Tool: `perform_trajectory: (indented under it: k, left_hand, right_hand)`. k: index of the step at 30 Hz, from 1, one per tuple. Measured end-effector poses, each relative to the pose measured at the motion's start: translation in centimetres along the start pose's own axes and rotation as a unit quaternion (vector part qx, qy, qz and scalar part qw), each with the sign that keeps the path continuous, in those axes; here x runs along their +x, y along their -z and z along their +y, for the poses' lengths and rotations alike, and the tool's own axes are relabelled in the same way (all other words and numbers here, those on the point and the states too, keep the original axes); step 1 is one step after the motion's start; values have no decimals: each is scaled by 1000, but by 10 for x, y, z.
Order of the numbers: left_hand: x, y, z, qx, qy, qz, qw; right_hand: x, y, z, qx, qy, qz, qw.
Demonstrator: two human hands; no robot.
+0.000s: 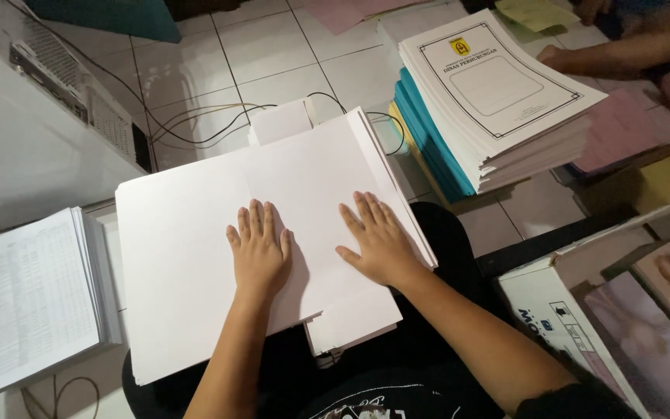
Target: The person sits on the floor and repeatedly folds printed documents in half by hand. They pick up a document, fold it, and place it on a growing stack, repeating this process throughout the clip.
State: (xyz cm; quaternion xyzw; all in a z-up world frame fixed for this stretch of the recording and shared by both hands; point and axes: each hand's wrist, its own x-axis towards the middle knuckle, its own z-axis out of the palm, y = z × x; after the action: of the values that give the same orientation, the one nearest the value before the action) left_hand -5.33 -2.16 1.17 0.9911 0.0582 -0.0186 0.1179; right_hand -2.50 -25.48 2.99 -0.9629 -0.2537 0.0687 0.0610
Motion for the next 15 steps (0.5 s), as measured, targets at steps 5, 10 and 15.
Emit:
perform_trajectory:
  k: [5, 10, 15]
  left_hand:
    - [-4, 14, 8, -25, 29, 4, 999]
    - [-3, 9, 4, -42, 52, 12, 998]
    - [6, -2, 9, -3, 83, 4, 997]
  right_hand:
    - [-1, 12, -26, -5, 80, -63, 995]
    - [-14, 17, -47, 3, 138, -94, 986]
    - [-22, 6, -49, 27, 181, -81, 980]
